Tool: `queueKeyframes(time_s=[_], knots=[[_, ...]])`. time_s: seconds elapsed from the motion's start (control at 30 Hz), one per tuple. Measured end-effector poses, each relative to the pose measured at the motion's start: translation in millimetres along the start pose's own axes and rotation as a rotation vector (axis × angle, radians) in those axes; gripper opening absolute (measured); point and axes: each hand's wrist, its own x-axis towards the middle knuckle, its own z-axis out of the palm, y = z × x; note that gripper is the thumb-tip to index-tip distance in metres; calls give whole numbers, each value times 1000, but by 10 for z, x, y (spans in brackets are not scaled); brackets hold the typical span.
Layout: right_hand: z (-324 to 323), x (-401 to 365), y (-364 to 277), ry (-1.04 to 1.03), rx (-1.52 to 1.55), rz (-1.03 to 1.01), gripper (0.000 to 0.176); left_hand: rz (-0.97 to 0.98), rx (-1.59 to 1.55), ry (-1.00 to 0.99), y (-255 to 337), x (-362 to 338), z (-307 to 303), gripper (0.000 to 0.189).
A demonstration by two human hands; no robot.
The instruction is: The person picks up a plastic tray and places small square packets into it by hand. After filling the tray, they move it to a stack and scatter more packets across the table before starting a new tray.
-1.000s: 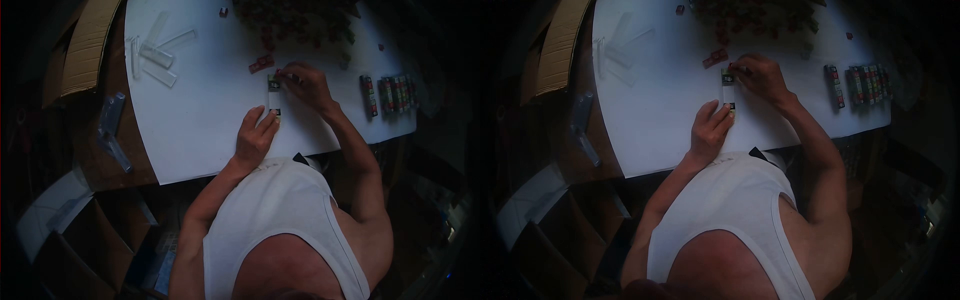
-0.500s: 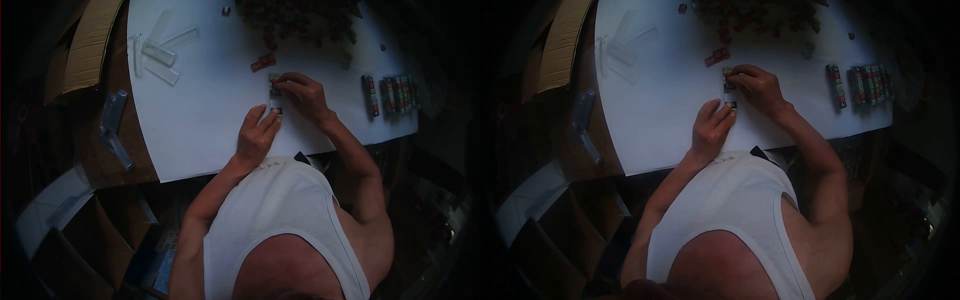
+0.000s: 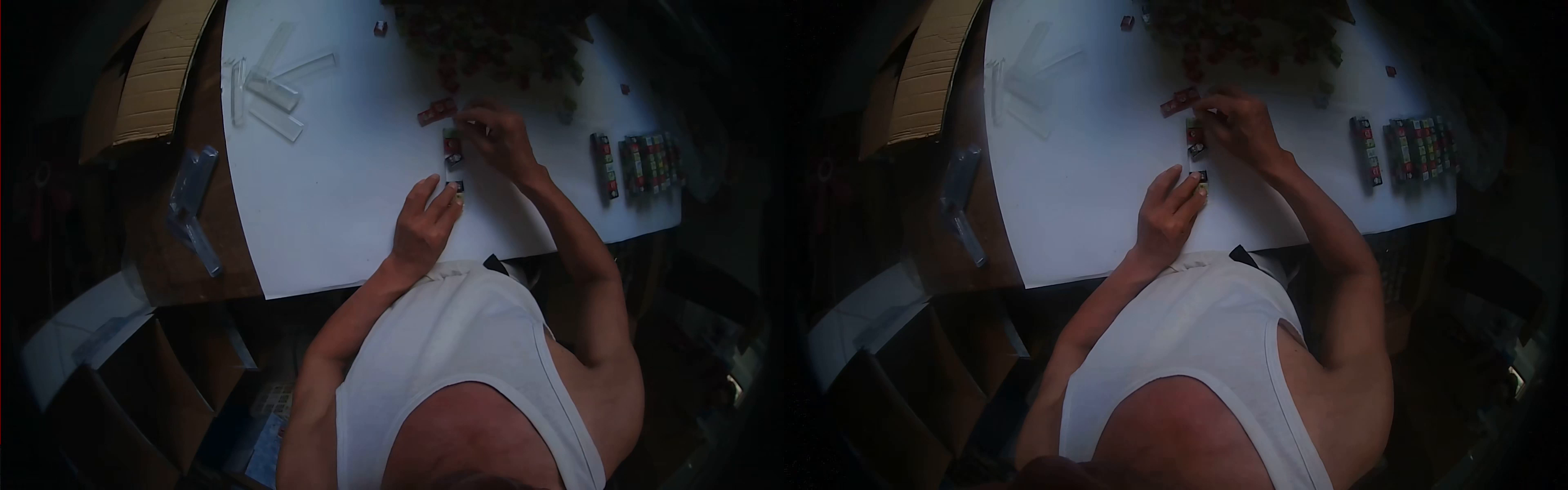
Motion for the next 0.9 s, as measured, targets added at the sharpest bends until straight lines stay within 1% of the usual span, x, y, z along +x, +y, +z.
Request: queueKeyframes(time_s=[0.03, 0.1, 0.13, 0.2, 0.23, 0.3, 0.33, 0.4, 0.53, 0.63, 0.73, 0.8, 0.9], knots=[[8, 48, -25, -1, 2, -2, 18, -6, -7, -5, 3, -2, -4, 21], [31, 158, -42, 30, -62, 97, 21, -6, -12, -13, -8, -13, 5, 20], [46, 200, -18, 33, -63, 98, 21, -8, -19, -19, -14, -1, 2, 20], [82, 279, 52, 24, -101, 20, 23, -9, -18, -27, -23, 6, -1, 19], [79, 326, 87, 20, -102, 23, 23, -13, -20, -37, -15, 8, -1, 17], [66, 366, 157, -98, -117, 39, 27, -21, -32, -48, -17, 4, 8, 16], [51, 369, 159, -104, -115, 48, 27, -22, -40, -55, -22, 10, 10, 15], [37, 354, 147, 37, -197, -67, 29, -35, -58, -63, -28, 16, 6, 13], [-15, 256, 115, 3, -254, -33, 28, -29, -77, -69, -29, 21, 10, 12], [-12, 253, 70, -36, -186, 38, 27, -34, -97, -73, -39, 18, 16, 11], [49, 362, 142, -28, -251, -17, 26, -33, -93, -80, -39, 21, 13, 10], [87, 416, 225, -3, -266, -130, 26, -35, -92, -82, -35, 28, 9, 11], [40, 410, 261, -28, -277, -102, 26, -40, -90, -88, -17, 42, -18, 12]])
